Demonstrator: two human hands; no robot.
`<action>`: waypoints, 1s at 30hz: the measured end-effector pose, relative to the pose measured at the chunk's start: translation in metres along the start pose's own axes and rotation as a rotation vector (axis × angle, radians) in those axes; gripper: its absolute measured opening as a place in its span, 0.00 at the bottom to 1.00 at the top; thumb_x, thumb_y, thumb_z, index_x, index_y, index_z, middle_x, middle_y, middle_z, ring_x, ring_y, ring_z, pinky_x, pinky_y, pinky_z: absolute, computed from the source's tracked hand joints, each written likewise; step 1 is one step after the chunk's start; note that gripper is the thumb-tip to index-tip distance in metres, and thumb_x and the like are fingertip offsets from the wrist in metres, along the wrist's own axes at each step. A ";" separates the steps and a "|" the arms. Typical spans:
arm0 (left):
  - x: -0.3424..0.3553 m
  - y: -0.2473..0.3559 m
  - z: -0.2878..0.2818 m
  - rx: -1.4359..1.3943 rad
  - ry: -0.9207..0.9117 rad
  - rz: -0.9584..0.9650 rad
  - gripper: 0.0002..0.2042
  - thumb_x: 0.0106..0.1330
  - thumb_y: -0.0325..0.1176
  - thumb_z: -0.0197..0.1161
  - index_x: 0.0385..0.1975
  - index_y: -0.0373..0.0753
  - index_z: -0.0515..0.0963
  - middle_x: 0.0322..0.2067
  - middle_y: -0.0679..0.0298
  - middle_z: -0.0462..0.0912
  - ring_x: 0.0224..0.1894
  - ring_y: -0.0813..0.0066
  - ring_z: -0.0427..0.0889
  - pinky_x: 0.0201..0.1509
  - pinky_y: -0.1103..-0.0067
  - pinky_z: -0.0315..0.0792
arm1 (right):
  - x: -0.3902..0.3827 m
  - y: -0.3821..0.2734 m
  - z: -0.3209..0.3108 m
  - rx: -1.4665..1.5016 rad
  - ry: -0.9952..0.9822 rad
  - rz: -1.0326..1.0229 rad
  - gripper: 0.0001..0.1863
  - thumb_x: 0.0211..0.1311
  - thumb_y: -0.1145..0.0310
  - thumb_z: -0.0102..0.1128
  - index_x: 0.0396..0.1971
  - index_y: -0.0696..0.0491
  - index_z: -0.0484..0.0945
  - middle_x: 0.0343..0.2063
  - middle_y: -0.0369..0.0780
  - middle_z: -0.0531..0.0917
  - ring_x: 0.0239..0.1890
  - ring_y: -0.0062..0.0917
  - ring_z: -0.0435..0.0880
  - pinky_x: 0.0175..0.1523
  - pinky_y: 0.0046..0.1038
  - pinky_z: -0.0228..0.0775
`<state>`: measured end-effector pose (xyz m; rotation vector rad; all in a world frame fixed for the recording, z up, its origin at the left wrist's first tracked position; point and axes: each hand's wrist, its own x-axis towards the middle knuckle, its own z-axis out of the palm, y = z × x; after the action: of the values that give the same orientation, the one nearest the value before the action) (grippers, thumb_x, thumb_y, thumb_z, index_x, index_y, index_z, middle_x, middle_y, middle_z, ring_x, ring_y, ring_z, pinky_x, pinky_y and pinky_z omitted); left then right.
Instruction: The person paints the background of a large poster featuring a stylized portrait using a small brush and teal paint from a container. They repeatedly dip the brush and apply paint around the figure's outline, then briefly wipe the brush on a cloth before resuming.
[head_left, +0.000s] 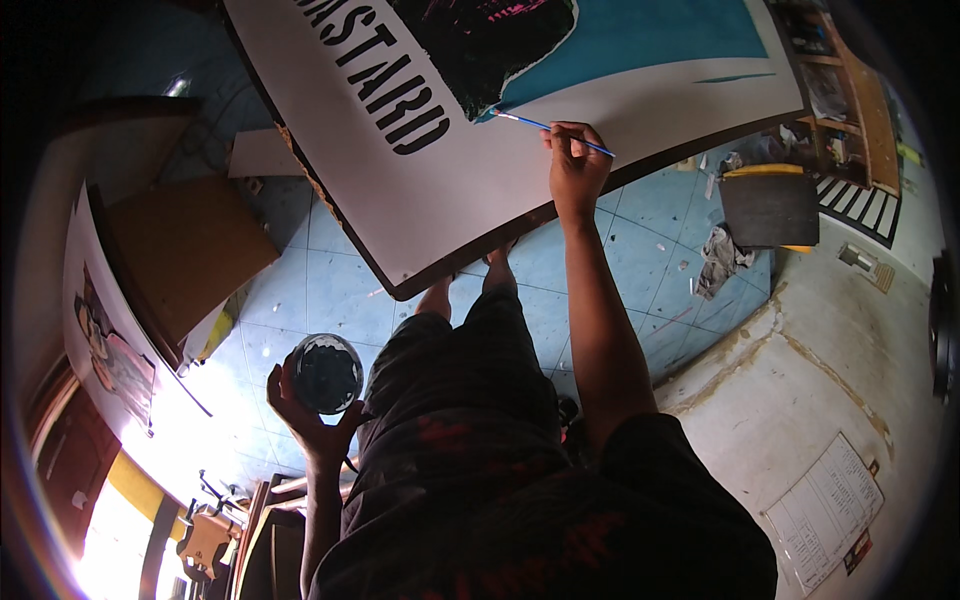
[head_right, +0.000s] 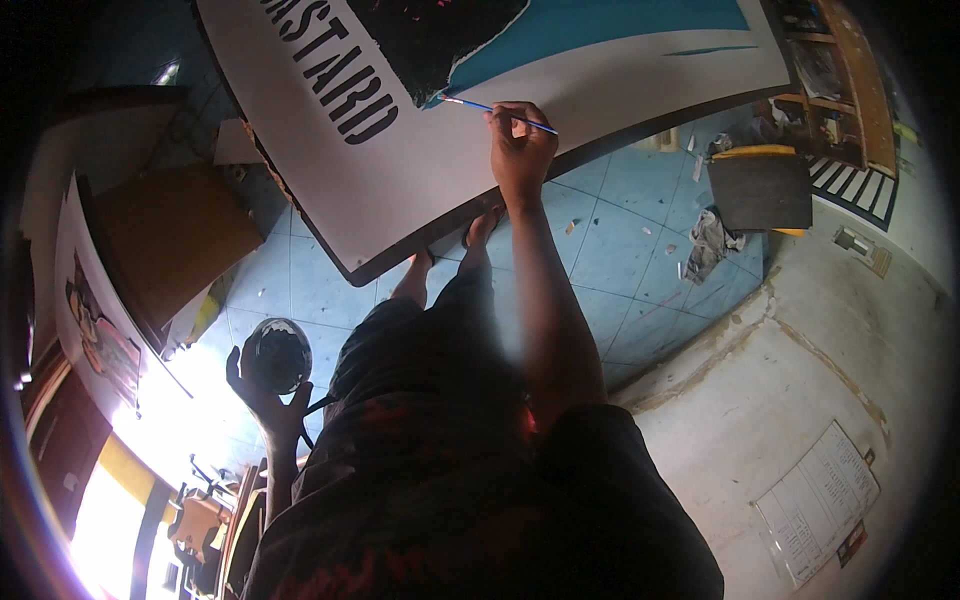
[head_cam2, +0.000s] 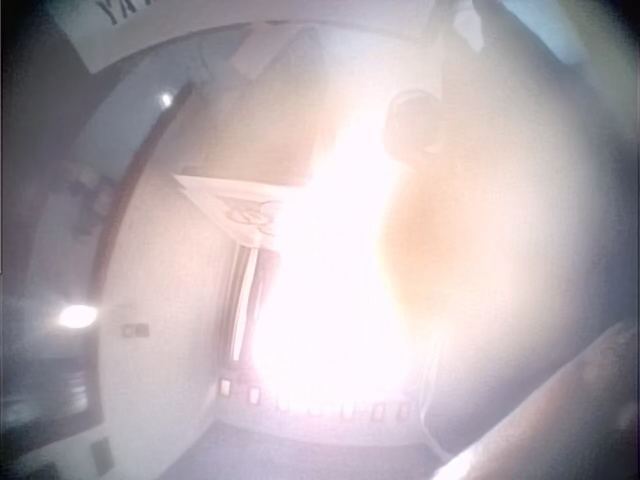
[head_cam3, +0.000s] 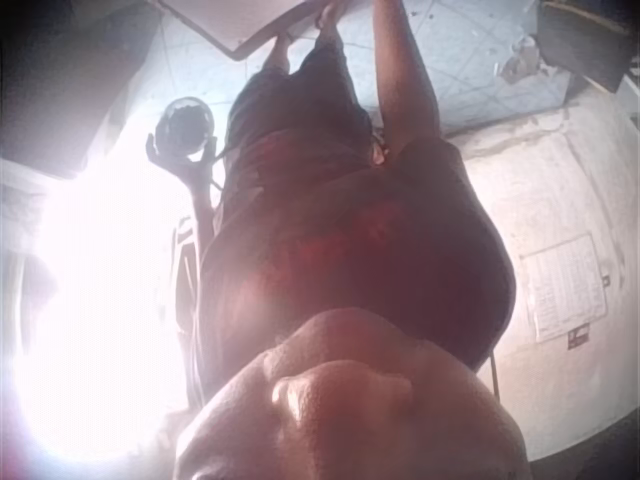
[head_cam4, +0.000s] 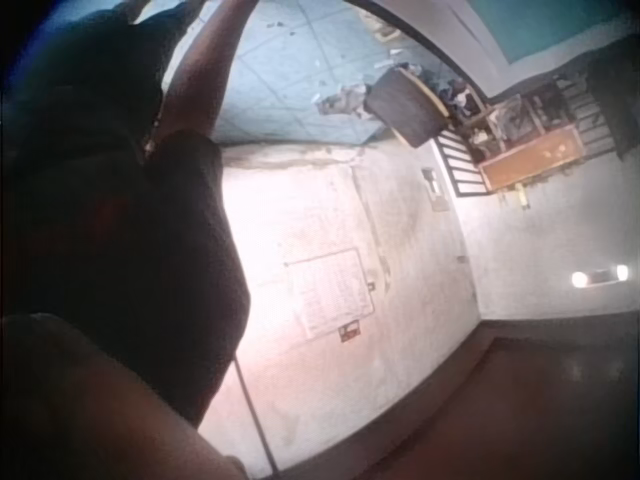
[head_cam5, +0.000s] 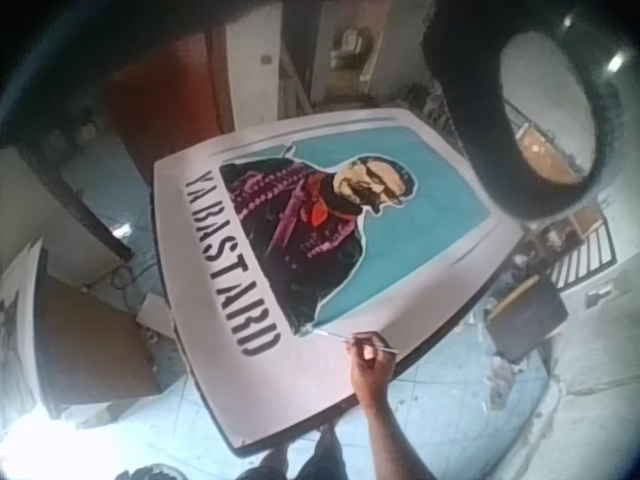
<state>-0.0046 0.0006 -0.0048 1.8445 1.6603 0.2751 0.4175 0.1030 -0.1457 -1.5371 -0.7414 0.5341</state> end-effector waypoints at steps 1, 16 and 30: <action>0.000 0.000 0.000 -0.010 0.001 -0.001 0.55 0.42 0.37 0.79 0.67 0.37 0.43 0.64 0.45 0.58 0.66 0.53 0.62 0.68 0.61 0.61 | 0.001 -0.002 0.000 -0.017 0.021 -0.003 0.04 0.61 0.78 0.57 0.31 0.64 0.78 0.26 0.42 0.84 0.30 0.24 0.85 0.38 0.24 0.79; 0.022 0.012 0.013 -0.422 0.222 0.036 0.54 0.41 0.32 0.78 0.68 0.37 0.46 0.64 0.48 0.58 0.66 0.55 0.63 0.68 0.63 0.61 | 0.040 -0.061 -0.060 0.284 0.213 0.116 0.08 0.61 0.71 0.64 0.36 0.57 0.77 0.32 0.38 0.80 0.35 0.21 0.80 0.44 0.22 0.75; 0.031 0.101 0.067 -0.368 0.428 -0.048 0.53 0.41 0.25 0.77 0.68 0.41 0.46 0.63 0.46 0.61 0.65 0.54 0.64 0.68 0.63 0.60 | 0.103 -0.059 -0.086 0.186 -0.151 0.087 0.05 0.59 0.78 0.60 0.35 0.58 0.75 0.27 0.37 0.78 0.32 0.19 0.78 0.41 0.22 0.71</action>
<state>0.1202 0.0089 -0.0059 1.5338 1.7784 0.9429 0.5408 0.1186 -0.0686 -1.3707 -0.7201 0.7697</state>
